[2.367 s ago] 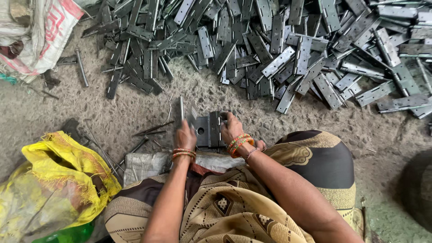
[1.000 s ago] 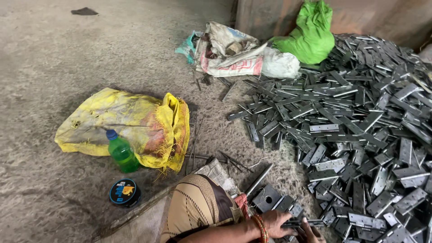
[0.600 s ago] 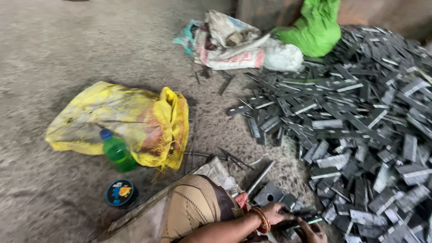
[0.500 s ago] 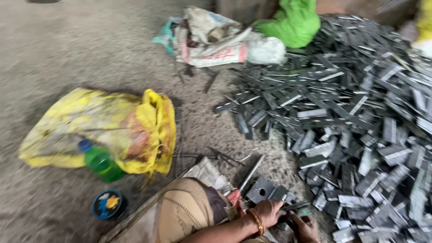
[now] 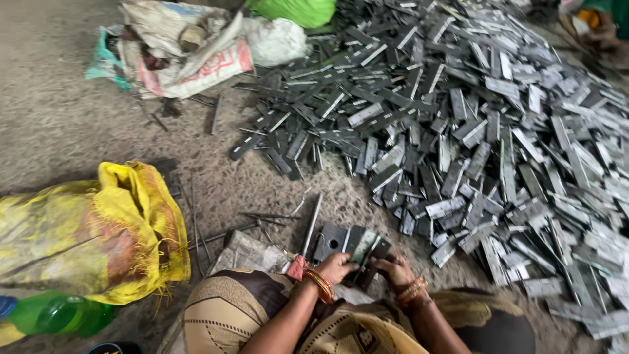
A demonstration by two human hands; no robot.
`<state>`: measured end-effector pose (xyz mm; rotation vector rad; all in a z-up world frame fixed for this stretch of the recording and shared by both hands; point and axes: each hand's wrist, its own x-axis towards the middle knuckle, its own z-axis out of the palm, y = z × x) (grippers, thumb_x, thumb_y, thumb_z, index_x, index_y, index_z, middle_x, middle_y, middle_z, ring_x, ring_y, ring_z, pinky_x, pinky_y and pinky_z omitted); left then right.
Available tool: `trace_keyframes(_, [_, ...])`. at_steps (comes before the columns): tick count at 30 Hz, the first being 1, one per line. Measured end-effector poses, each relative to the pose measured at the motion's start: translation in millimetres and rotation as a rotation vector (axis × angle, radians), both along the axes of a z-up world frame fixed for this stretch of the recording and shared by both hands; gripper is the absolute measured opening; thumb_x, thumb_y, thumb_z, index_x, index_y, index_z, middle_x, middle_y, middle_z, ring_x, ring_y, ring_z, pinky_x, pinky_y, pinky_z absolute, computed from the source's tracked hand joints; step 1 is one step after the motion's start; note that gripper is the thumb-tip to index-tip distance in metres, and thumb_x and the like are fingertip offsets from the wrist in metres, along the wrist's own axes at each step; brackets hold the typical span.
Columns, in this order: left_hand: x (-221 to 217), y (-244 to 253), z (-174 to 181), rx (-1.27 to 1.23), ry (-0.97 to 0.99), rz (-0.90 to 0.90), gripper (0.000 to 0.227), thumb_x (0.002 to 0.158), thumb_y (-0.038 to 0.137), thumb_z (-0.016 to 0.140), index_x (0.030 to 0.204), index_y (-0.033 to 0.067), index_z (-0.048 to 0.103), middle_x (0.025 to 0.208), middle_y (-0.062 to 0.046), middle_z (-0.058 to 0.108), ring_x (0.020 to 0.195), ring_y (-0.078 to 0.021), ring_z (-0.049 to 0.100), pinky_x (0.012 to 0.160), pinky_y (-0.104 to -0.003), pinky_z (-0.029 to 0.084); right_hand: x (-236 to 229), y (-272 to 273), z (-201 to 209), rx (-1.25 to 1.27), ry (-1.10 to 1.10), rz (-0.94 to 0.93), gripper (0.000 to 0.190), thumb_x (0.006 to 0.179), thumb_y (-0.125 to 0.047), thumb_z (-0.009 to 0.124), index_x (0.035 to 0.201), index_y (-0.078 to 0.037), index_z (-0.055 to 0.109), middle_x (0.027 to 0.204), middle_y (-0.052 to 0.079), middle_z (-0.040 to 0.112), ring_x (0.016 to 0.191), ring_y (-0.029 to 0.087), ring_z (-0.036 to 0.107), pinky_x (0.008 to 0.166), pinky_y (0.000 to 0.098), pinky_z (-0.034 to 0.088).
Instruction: The person sits on the floor and assembles metal hinges by hand. They pick up hinge plates and pins from a large pile, align them on a small metal block, and use a cylindrical tool to press the pins into place. The assembled hinges are placed into a nearby bucket.
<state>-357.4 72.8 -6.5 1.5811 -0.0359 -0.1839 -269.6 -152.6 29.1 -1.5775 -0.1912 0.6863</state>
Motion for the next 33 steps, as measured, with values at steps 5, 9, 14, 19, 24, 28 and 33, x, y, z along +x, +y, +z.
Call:
trace_keyframes(5, [-19,1,12,0.226,-0.142,0.079,0.027,0.096,0.024,0.068,0.115,0.0046,0.073,0.100,-0.009,0.079,0.087,-0.0106,0.070,0.081,-0.031,0.054,-13,2,7,0.087,-0.041,0.079,0.018,0.086,-0.009,0.073,0.101,0.000,0.076,0.092,0.003,0.076,0.082,0.012,0.067,0.077,0.0292,0.053])
trace_keyframes(9, [-15,-4,8,0.464,0.111,0.153,0.032,0.100,0.034,0.069,0.111,0.0040,0.075,0.089,-0.017,0.076,0.076,-0.0183,0.067,0.073,-0.037,0.052,-16,13,15,0.209,0.148,-0.057,0.028,0.089,-0.009,0.074,0.116,0.000,0.072,0.102,0.006,0.077,0.090,0.019,0.070,0.083,0.0340,0.058])
trace_keyframes(14, [-18,2,-17,0.132,0.092,0.236,0.033,0.097,0.031,0.067,0.114,0.0031,0.073,0.100,-0.008,0.080,0.086,-0.0166,0.070,0.077,-0.035,0.054,-19,11,16,0.151,0.309,-0.207,0.047,0.091,-0.012,0.070,0.137,-0.005,0.061,0.119,0.006,0.076,0.106,0.021,0.072,0.087,0.0361,0.062])
trace_keyframes(19, [14,18,51,0.341,0.175,0.394,0.032,0.096,0.029,0.067,0.111,0.0026,0.073,0.097,-0.011,0.077,0.086,-0.0219,0.071,0.076,-0.040,0.056,-3,5,-4,0.108,0.268,-0.371,0.043,0.094,-0.015,0.068,0.136,-0.007,0.063,0.119,0.007,0.075,0.101,0.019,0.071,0.082,0.0337,0.058])
trace_keyframes(24, [62,28,153,0.366,-0.195,0.582,0.023,0.105,0.025,0.062,0.110,0.0047,0.072,0.089,-0.007,0.075,0.073,-0.0168,0.069,0.063,-0.033,0.054,16,6,-56,0.036,0.148,-0.615,0.040,0.093,-0.015,0.069,0.131,-0.005,0.064,0.116,0.007,0.073,0.092,0.016,0.067,0.077,0.0331,0.058])
trace_keyframes(28, [86,33,164,0.022,-0.356,0.614,0.029,0.105,0.027,0.059,0.121,0.0041,0.065,0.093,-0.004,0.072,0.071,-0.0102,0.067,0.059,-0.025,0.055,29,11,-74,-0.180,0.019,-0.603,0.045,0.089,-0.019,0.071,0.131,-0.004,0.066,0.116,0.012,0.075,0.097,0.020,0.070,0.083,0.0338,0.058])
trace_keyframes(33, [67,53,60,0.255,0.285,0.696,0.034,0.097,0.035,0.068,0.108,0.0029,0.072,0.085,-0.008,0.073,0.065,-0.0174,0.069,0.056,-0.031,0.053,26,14,-80,-0.324,-0.104,-0.583,0.047,0.087,-0.020,0.072,0.131,-0.003,0.063,0.126,0.014,0.071,0.111,0.023,0.068,0.097,0.0344,0.053])
